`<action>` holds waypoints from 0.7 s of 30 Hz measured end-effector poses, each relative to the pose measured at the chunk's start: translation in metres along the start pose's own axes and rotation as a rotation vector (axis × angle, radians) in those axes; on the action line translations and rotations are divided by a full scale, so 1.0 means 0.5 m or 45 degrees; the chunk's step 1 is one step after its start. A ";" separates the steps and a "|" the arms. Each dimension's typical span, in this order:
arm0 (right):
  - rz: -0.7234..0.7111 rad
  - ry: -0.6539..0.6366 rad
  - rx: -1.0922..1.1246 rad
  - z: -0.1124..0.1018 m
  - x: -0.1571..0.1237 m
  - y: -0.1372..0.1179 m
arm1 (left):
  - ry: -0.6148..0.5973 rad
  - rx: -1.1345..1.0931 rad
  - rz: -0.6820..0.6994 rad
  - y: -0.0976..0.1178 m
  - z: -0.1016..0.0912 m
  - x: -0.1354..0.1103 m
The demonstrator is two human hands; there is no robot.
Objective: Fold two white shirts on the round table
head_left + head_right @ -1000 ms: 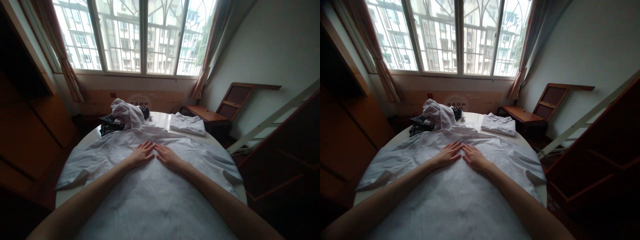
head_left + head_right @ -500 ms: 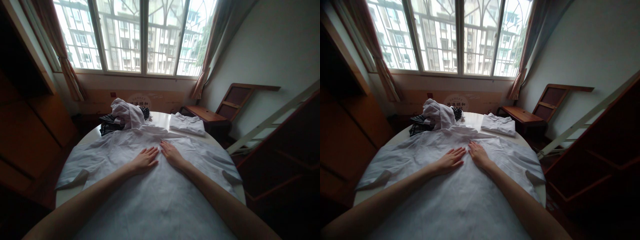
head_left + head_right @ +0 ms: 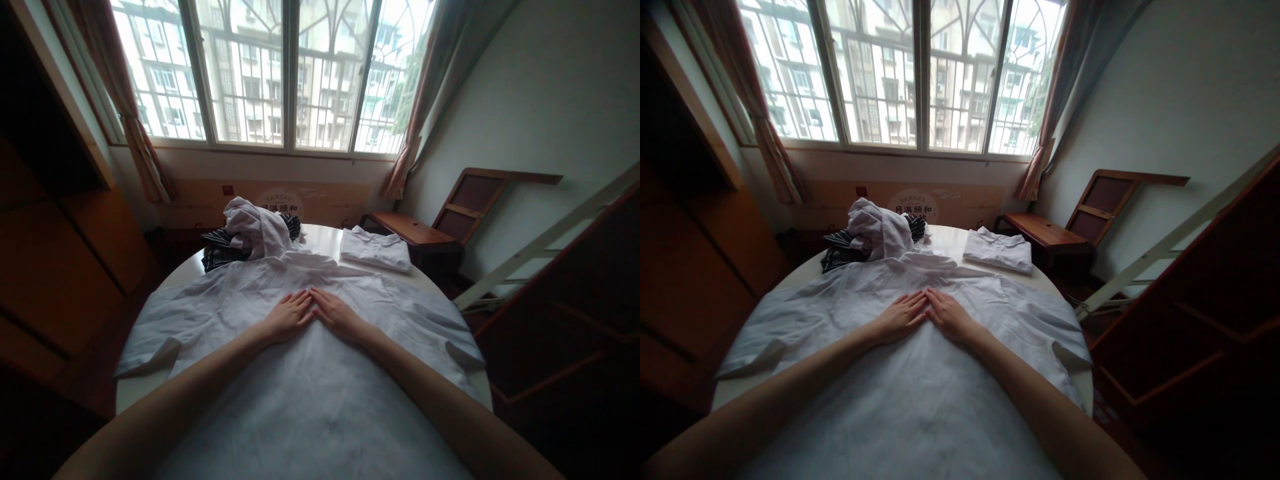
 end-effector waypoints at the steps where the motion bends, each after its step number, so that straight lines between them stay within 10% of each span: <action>1: 0.043 -0.016 -0.020 0.002 -0.001 0.005 | -0.004 0.004 -0.018 -0.005 0.000 0.003; 21: 0.773 -0.097 -0.404 -0.049 -0.072 0.188 | 0.320 0.244 -0.845 -0.224 -0.060 0.038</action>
Point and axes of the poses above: each hand's wrist, its own x-axis towards the middle knuckle, its own z-axis out of the palm, y = z × x, the point moved 3 cm from there along x, towards the middle knuckle, and after that the axes turned 13 degrees about -z, right-handed, at the moved point
